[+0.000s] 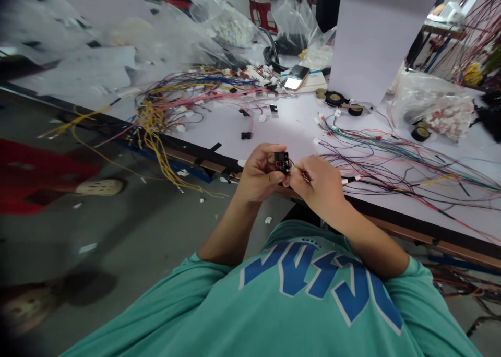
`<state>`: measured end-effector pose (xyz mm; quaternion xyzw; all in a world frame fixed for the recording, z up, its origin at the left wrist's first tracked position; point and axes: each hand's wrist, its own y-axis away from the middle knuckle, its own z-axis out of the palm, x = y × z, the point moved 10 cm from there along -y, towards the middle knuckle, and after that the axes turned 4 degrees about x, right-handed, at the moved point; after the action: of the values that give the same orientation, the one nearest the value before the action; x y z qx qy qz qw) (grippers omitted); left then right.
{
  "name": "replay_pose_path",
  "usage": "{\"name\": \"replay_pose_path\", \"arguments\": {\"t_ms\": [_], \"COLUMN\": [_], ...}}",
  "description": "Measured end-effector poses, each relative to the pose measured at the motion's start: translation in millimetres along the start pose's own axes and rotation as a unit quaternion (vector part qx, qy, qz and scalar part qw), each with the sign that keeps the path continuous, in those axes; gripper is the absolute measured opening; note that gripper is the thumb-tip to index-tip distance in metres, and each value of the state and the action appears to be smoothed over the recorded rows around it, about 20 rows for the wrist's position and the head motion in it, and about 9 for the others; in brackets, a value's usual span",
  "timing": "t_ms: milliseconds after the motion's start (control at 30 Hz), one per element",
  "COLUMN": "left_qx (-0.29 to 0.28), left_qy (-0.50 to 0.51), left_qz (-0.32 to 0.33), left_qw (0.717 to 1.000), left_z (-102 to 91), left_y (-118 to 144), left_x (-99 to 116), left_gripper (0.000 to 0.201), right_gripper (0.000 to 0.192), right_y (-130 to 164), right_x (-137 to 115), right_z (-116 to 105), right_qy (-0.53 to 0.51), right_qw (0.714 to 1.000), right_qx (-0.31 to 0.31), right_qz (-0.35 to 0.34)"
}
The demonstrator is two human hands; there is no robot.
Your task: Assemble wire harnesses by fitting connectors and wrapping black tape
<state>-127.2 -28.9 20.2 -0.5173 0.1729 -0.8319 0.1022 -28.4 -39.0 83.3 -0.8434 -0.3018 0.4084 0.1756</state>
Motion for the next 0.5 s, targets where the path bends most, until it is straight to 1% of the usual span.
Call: {"name": "replay_pose_path", "arguments": {"t_ms": [267,333,367,433,467,500], "left_qx": [0.035,0.039,0.039,0.049,0.064,0.091], "left_qy": [-0.045,-0.045,-0.046,-0.054,-0.06,-0.063], "left_qz": [0.024,0.013,0.006,0.008,0.022,0.046], "left_qw": [0.998,0.998,0.998,0.997,0.996,0.993], "left_z": [-3.4,-4.0,-4.5,-11.1,-18.7,-30.5], "left_y": [1.7,3.3,3.5,1.2,-1.9,-6.0], "left_x": [-7.1,-7.9,-6.2,5.5,16.5,30.2], "left_gripper": [0.044,0.041,0.039,0.035,0.033,0.033], "right_gripper": [0.021,0.022,0.021,0.02,0.018,0.017], "right_y": [5.6,6.4,6.2,4.5,2.5,-0.5], "right_x": [12.0,15.9,17.1,19.7,22.2,26.5], "right_z": [16.4,22.4,26.3,33.6,35.1,34.4], "right_qy": [0.033,0.029,0.021,-0.003,-0.01,-0.01], "right_qw": [0.999,0.999,0.998,0.995,0.993,0.992], "right_qx": [-0.019,-0.038,-0.056,-0.102,-0.12,-0.128], "right_qz": [-0.007,-0.004,-0.005,-0.01,-0.012,-0.012]}}
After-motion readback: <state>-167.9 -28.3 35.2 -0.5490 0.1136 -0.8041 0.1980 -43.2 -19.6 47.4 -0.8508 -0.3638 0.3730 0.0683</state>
